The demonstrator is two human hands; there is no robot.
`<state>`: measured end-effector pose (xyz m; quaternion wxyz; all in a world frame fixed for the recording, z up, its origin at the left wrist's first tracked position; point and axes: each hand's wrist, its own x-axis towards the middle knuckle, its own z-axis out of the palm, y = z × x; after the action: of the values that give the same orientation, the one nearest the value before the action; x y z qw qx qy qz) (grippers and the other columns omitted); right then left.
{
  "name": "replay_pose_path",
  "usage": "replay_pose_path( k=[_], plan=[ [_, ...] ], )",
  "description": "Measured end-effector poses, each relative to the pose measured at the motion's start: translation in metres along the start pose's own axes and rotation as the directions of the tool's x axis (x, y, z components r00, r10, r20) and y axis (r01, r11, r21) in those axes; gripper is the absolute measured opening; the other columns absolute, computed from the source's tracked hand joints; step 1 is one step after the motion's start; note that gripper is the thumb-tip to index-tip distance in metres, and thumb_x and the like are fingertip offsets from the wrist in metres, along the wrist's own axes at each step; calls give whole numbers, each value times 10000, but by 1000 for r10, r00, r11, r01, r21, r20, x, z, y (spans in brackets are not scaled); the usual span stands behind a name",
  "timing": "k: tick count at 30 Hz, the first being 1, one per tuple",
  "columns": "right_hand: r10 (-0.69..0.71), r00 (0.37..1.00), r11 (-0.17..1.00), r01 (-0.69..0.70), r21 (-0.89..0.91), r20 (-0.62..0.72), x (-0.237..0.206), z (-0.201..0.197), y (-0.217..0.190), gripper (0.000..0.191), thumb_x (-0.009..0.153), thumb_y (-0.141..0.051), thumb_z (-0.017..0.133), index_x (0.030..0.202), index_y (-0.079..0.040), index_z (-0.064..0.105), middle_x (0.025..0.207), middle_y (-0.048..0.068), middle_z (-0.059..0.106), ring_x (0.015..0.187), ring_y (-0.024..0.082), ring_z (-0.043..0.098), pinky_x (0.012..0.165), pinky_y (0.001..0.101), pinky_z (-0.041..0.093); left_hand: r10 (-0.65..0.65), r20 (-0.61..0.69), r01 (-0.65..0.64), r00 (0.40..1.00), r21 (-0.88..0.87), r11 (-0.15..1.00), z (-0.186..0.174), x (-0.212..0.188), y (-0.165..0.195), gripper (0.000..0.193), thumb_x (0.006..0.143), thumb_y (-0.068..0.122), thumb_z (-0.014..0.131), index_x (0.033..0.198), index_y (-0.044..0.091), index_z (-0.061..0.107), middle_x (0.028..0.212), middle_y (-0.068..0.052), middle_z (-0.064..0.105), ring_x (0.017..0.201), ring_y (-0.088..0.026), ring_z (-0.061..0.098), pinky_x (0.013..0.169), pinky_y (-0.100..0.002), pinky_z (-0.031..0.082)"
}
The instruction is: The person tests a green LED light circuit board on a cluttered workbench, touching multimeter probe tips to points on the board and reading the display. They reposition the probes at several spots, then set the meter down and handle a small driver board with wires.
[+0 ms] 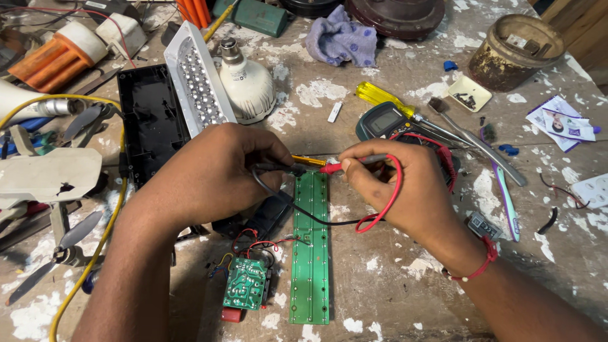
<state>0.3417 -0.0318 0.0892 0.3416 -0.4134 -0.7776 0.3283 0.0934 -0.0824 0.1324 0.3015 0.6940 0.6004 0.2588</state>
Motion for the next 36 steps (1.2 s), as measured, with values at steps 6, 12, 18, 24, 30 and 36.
replay_pose_path(
  k=[6, 12, 18, 24, 30, 36],
  plan=[
    [-6, 1000, 1000, 5, 29, 21, -1, 1, -1, 148, 895, -95, 727, 1021, -38, 780, 790, -25, 752, 637, -23, 572, 508, 184, 457, -22, 4, 22, 1000, -5, 1000, 1, 1, 1, 308, 751, 122, 742, 1055, 76, 767, 801, -86, 802, 721, -154, 766, 707, -310, 592],
    [-31, 999, 999, 32, -3, 17, -1, 0, -1, 145, 896, -107, 740, 1017, -40, 782, 790, -7, 773, 639, -22, 591, 518, 186, 475, -39, 3, 39, 999, -11, 999, 3, 2, 1, 322, 744, 110, 740, 1063, 76, 766, 797, -73, 807, 725, -142, 770, 713, -300, 598],
    [-66, 998, 998, 66, -4, 5, -1, 1, -2, 143, 893, -106, 741, 1010, -33, 779, 779, -10, 770, 635, -18, 604, 519, 189, 485, -57, 15, 57, 998, -18, 998, 3, 2, 2, 315, 747, 118, 753, 1059, 78, 771, 785, -68, 807, 717, -139, 765, 708, -300, 598],
    [-112, 994, 993, 113, -36, 15, -3, -1, -9, 136, 894, -109, 729, 995, -34, 781, 661, 4, 730, 577, -3, 604, 485, 206, 478, -93, 15, 93, 996, -4, 996, 1, 2, 7, 290, 764, 152, 774, 1046, 84, 779, 757, -68, 804, 681, -144, 747, 679, -304, 591],
    [-218, 976, 973, 218, -78, 5, -8, -4, -11, 137, 886, -113, 732, 990, -27, 755, 761, 70, 751, 618, 89, 701, 549, 261, 527, -101, 16, 101, 995, -23, 995, 6, 3, 5, 312, 752, 147, 784, 1059, 94, 790, 768, -53, 816, 687, -118, 735, 670, -293, 585],
    [-372, 928, 912, 363, -188, -11, -17, 0, -10, 148, 862, -96, 749, 981, -31, 689, 869, 106, 736, 740, 241, 726, 653, 360, 560, -76, 47, 76, 996, -17, 997, 10, 6, -2, 290, 762, 127, 779, 1046, 73, 800, 830, -50, 786, 714, -112, 742, 685, -289, 585]
  ],
)
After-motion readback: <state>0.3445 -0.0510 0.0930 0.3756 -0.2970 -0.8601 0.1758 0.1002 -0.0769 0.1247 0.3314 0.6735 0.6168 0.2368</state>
